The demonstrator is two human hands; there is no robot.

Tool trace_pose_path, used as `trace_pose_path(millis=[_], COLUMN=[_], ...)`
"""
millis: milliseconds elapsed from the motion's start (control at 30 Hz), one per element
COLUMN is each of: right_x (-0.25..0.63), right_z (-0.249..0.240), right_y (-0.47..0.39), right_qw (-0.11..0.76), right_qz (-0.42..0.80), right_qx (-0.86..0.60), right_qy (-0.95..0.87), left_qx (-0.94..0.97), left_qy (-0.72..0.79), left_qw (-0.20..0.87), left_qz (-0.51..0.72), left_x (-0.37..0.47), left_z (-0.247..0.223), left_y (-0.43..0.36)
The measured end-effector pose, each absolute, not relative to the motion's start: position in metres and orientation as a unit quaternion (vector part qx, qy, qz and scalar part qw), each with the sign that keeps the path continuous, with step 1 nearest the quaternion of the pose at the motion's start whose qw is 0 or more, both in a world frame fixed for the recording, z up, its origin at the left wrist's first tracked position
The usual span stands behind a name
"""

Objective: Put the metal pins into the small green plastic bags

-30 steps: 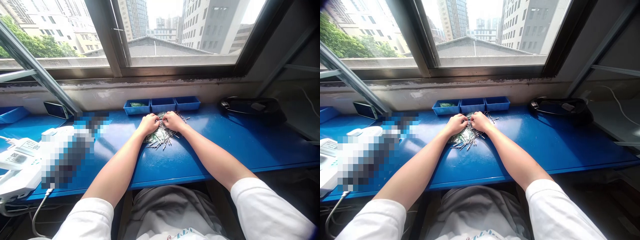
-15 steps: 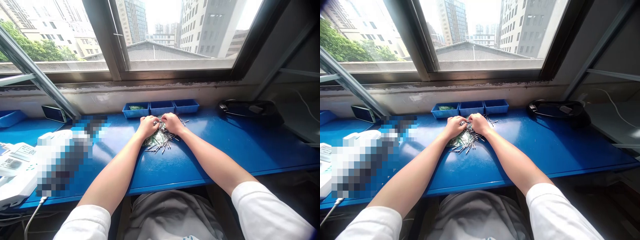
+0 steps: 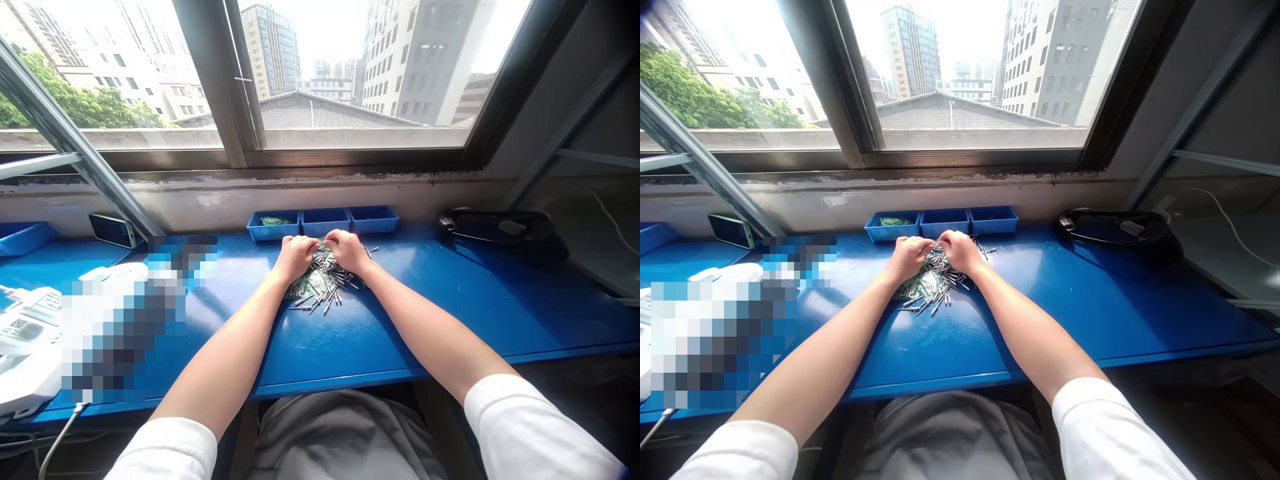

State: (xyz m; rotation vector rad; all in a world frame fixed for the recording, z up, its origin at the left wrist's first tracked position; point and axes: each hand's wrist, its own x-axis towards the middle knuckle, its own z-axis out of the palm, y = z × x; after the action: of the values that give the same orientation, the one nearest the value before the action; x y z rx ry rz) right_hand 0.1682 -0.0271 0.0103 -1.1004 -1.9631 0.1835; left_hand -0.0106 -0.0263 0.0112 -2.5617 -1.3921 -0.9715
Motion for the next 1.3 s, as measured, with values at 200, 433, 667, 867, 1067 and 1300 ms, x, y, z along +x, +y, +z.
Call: trace_pose_path(millis=[200, 433, 667, 867, 1067, 1300], right_x=[0.168, 0.169, 0.175, 0.177, 0.18, 0.183], right_z=[0.012, 0.016, 0.02, 0.021, 0.017, 0.012], right_y=[-0.027, -0.031, -0.032, -0.031, -0.025, -0.02], right_qw=[0.437, 0.494, 0.508, 0.525, 0.534, 0.469], right_qz=[0.087, 0.243, 0.327, 0.291, 0.184, 0.066], right_qx=[-0.453, -0.394, -0.372, -0.408, -0.461, -0.536], right_qy=[-0.772, -0.736, -0.705, -0.688, -0.684, -0.699], left_qx=[-0.824, -0.827, -0.824, -0.816, -0.813, -0.814], left_qy=[-0.432, -0.447, -0.477, -0.478, -0.503, -0.524], left_qw=[0.067, 0.05, 0.019, 0.025, 0.028, 0.027], left_qz=[-0.361, -0.337, -0.306, -0.324, -0.293, -0.249], left_x=[-0.01, -0.011, -0.01, -0.01, -0.012, -0.011], left_z=[0.012, 0.013, 0.019, 0.016, 0.014, 0.011], left_y=[-0.025, -0.026, -0.031, -0.031, -0.03, -0.028])
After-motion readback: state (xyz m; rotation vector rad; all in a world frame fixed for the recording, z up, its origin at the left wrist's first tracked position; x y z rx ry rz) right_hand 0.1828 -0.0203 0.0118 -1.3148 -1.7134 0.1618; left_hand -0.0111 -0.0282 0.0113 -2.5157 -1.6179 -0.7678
